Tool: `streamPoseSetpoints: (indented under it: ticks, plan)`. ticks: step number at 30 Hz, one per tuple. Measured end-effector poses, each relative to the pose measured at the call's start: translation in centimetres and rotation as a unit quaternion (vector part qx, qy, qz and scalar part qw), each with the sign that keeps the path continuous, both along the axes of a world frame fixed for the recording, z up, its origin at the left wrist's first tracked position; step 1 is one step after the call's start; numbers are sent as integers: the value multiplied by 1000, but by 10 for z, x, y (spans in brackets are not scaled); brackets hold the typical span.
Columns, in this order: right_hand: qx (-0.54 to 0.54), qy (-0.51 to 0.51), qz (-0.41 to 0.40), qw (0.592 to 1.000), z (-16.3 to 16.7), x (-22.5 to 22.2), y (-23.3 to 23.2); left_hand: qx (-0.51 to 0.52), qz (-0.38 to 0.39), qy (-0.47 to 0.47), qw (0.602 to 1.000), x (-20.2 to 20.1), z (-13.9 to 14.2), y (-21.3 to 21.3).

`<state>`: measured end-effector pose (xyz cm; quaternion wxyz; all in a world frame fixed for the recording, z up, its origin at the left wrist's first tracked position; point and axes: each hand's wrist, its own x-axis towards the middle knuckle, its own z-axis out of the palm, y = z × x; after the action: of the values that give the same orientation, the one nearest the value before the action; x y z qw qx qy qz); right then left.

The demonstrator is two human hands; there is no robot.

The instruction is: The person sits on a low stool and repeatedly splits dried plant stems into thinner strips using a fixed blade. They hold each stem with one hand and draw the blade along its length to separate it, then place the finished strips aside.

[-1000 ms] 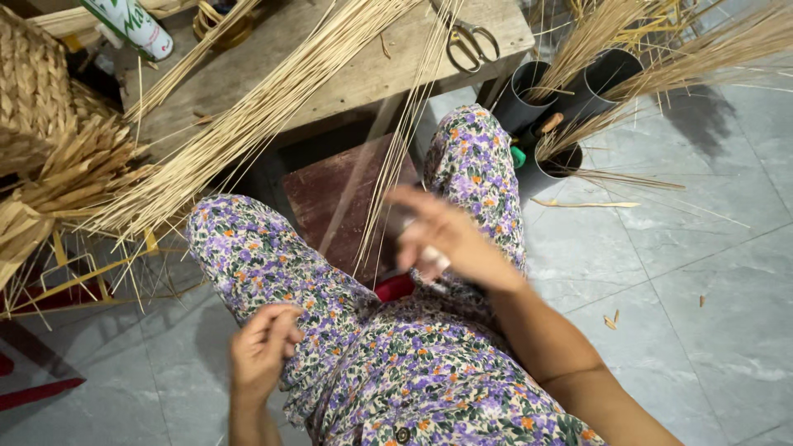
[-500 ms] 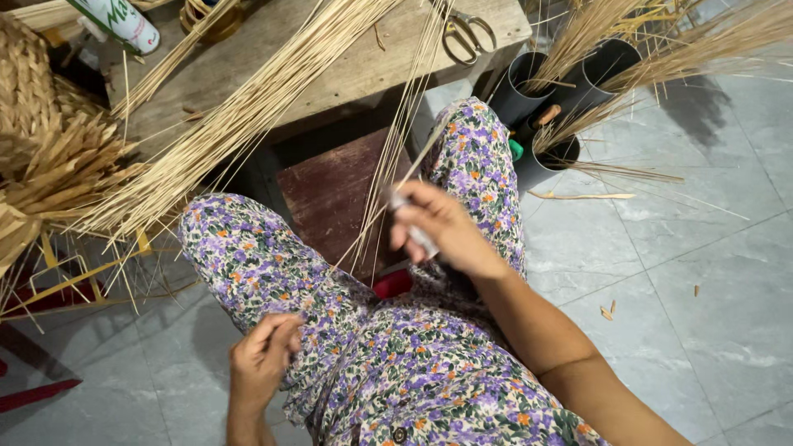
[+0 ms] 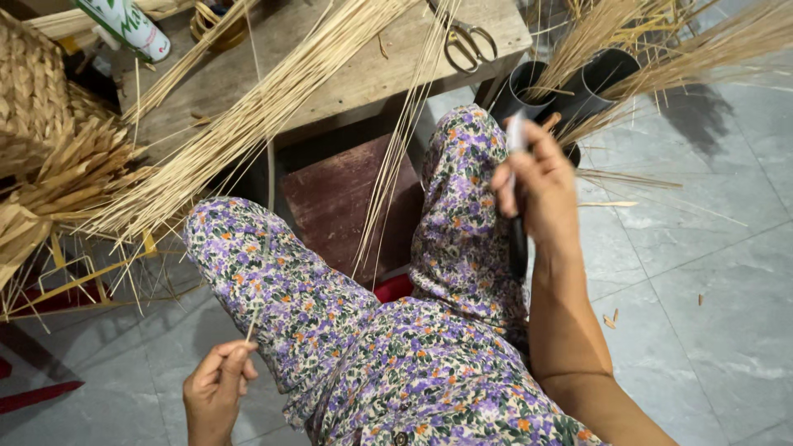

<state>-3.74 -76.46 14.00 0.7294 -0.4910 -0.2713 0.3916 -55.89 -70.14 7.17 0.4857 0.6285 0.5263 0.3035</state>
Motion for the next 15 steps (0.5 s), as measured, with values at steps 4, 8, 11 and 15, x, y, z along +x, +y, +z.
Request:
streamPoseSetpoints:
  ticks: [4, 8, 11, 15]
  plan:
    - [-98, 9, 194, 976, 11, -56, 3, 0, -27, -37, 999, 38, 7, 8]
    - [-99, -24, 384, 918, 13, -115, 10, 0, -94, -20, 995, 93, 20, 4]
    - [-106, 14, 394, 913, 11, -123, 18, -10, -120, 36, 992, 123, 45, 5]
    - [-90, -12, 365, 926, 4, -113, 28, 205, -141, 93, 964, 144, 91, 15]
